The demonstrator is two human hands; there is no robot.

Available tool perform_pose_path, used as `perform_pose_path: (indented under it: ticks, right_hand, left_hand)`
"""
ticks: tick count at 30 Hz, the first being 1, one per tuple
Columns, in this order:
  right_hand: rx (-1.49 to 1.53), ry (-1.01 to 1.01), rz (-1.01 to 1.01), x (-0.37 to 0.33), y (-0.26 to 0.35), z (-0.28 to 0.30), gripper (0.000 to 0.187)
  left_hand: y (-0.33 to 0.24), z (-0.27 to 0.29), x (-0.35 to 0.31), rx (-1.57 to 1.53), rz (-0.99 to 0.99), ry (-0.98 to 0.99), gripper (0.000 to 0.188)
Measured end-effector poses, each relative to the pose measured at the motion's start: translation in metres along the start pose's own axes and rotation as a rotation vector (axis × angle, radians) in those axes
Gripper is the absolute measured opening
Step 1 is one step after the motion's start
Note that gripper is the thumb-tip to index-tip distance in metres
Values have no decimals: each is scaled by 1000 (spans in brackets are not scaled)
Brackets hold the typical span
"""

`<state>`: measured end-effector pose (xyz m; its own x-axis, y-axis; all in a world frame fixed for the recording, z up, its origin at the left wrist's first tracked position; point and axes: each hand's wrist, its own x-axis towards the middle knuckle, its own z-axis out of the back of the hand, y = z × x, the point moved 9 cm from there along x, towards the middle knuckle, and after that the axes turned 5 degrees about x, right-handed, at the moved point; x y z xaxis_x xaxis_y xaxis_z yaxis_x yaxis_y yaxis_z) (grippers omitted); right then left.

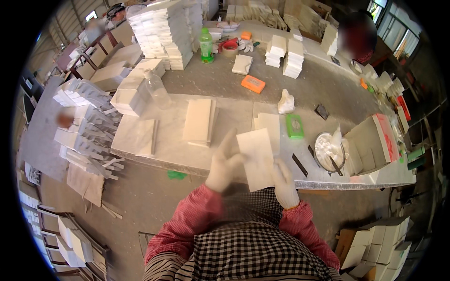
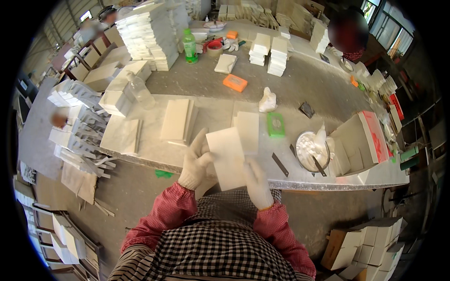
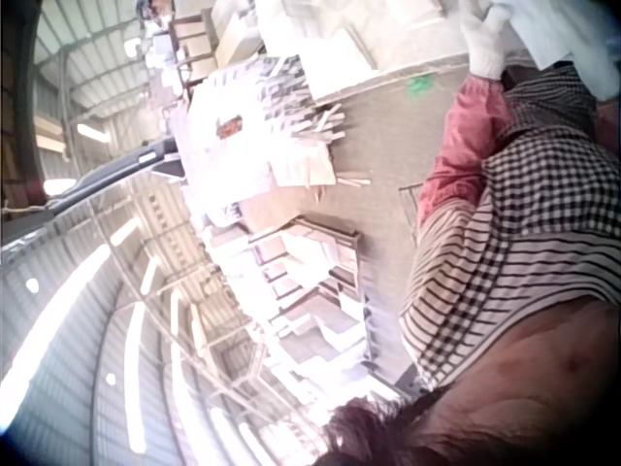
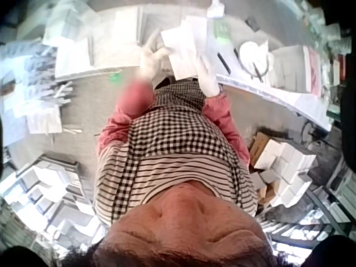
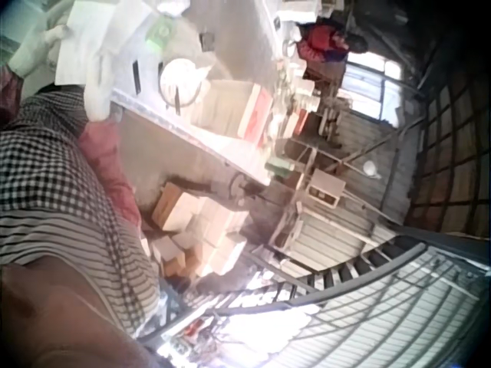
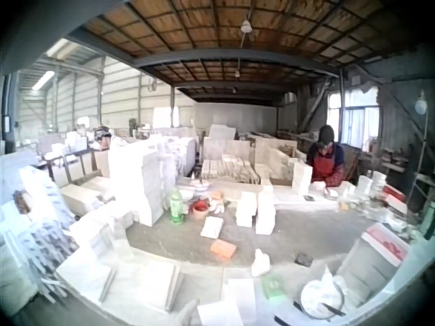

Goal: The person repeatedly picks up rectangular white blocks, applies a white paste from a metal bowl using a small tool, and places the blocks into a cardboard box. The process is repeated continuously throughout the clip.

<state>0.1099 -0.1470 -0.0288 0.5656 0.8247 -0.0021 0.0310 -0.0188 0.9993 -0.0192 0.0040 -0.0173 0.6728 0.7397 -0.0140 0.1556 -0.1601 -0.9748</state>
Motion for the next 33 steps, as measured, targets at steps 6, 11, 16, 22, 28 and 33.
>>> perform_pose_path:
  ticks: [6, 11, 16, 22, 28, 33]
  right_hand:
    - [-128, 0, 57, -8, 8, -4, 26]
    - [-182, -12, 99, -10, 24, -12, 24]
    - [-188, -37, -13, -5, 16, -14, 25]
    - [-308, 35, 143, 1, 11, -14, 29]
    - [-88, 57, -43, 1, 0, -14, 34]
    - [-1, 133, -163, -2, 6, -23, 32]
  left_hand:
    - [-9, 17, 2, 40, 14, -154, 67]
    - [55, 39, 12, 100, -12, -218, 48]
    - [22, -13, -18, -22, 277, -17, 42]
    - [59, -10, -12, -363, 389, -64, 44]
    - [57, -12, -21, -496, 491, -142, 45]
    - [44, -18, -26, -492, 489, -103, 46]
